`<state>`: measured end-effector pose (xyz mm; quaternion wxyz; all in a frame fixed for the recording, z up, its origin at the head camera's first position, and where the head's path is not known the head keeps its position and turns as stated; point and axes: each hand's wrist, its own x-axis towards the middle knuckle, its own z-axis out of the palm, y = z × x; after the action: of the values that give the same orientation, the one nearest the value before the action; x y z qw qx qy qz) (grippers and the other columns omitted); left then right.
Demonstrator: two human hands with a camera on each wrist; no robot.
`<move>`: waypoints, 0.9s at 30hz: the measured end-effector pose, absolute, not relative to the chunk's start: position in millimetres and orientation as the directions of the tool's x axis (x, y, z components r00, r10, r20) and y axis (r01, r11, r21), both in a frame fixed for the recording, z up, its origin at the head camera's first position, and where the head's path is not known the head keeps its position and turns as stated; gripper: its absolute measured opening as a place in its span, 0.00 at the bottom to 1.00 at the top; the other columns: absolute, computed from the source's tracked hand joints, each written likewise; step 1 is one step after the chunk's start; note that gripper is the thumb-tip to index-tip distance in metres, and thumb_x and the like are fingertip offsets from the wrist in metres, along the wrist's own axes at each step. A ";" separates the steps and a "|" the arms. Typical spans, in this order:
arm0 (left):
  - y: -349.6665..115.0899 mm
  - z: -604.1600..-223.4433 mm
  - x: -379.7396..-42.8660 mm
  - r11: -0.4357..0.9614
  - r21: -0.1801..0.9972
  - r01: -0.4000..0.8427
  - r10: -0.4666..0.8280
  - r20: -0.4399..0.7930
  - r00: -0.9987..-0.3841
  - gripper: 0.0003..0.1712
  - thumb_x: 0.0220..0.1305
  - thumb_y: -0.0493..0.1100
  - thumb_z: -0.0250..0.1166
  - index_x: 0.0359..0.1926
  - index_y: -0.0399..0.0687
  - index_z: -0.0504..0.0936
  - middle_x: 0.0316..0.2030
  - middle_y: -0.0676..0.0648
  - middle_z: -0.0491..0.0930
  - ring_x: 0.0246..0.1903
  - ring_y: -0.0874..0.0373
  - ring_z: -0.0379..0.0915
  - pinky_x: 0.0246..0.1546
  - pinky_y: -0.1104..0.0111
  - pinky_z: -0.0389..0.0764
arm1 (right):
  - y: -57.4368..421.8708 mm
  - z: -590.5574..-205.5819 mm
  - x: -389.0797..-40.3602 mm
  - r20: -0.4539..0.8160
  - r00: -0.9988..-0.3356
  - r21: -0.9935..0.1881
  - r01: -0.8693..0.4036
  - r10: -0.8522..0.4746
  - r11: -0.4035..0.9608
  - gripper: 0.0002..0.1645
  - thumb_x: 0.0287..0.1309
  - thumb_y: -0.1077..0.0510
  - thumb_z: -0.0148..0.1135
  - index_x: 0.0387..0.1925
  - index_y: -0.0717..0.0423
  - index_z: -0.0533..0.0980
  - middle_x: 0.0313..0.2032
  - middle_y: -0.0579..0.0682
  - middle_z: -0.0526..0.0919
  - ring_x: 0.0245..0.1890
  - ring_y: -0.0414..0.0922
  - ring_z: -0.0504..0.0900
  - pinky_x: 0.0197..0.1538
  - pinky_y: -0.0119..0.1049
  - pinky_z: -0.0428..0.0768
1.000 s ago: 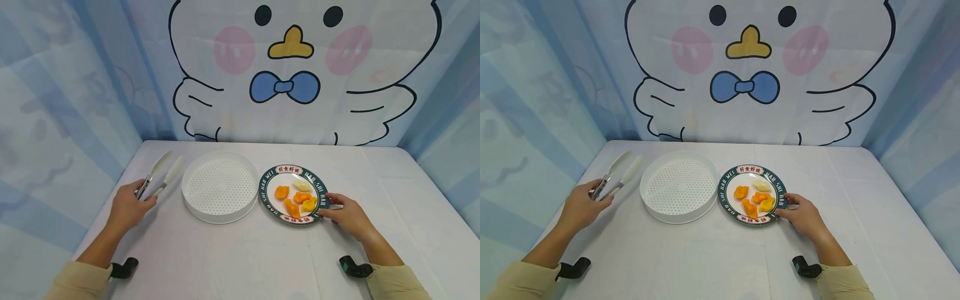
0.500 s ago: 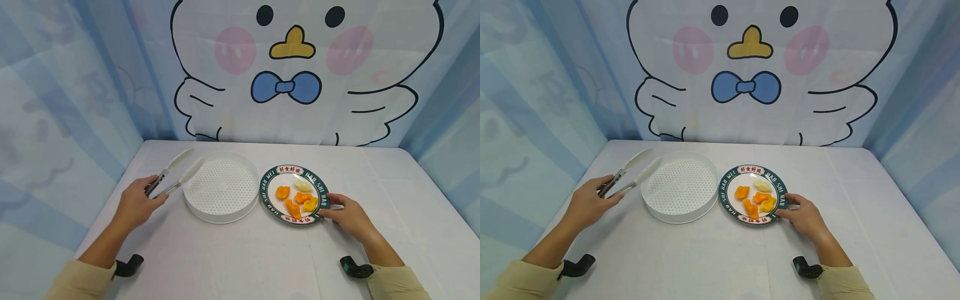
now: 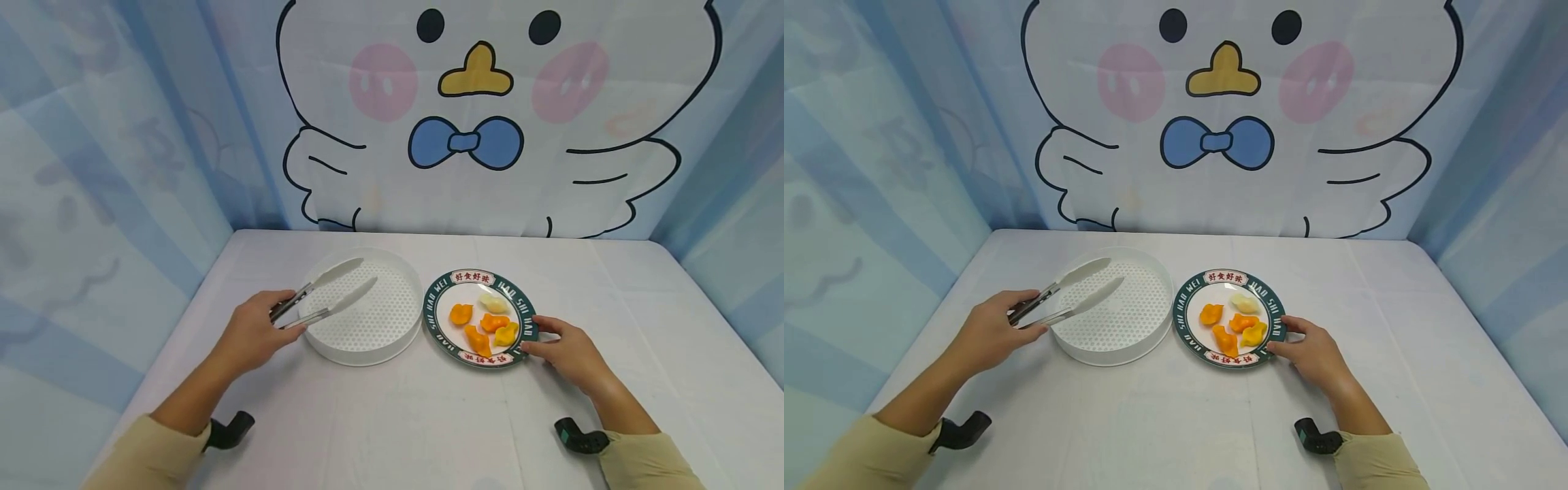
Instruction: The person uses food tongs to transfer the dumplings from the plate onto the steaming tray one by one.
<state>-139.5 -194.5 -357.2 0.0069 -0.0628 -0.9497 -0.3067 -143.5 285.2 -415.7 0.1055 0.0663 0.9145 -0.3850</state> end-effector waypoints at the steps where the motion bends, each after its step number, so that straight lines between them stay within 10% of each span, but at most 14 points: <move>1: -192.2 -357.2 -140.4 0.805 0.578 0.134 0.128 0.052 -0.990 0.36 0.60 0.42 0.72 0.66 0.31 0.71 0.59 0.30 0.73 0.54 0.38 0.72 0.51 0.45 0.77 | 285.4 -415.6 -143.5 -0.243 -0.969 -0.691 0.202 0.040 0.694 0.48 0.59 0.47 0.70 0.71 0.69 0.61 0.66 0.69 0.66 0.49 0.57 0.76 0.40 0.35 0.80; 27: -118.8 -356.7 -159.3 0.782 0.487 0.389 0.446 -0.001 -0.895 0.34 0.55 0.44 0.77 0.61 0.38 0.78 0.55 0.43 0.79 0.54 0.50 0.75 0.55 0.56 0.76 | 285.5 -415.9 -143.2 -0.251 -0.967 -0.700 0.214 0.045 0.682 0.48 0.59 0.47 0.70 0.72 0.67 0.61 0.65 0.69 0.68 0.38 0.50 0.77 0.37 0.37 0.79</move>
<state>-159.3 -118.8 -356.7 -0.0581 -0.2214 -0.9422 -0.2448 -143.2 285.5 -415.9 0.1072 0.0711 0.9107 -0.3925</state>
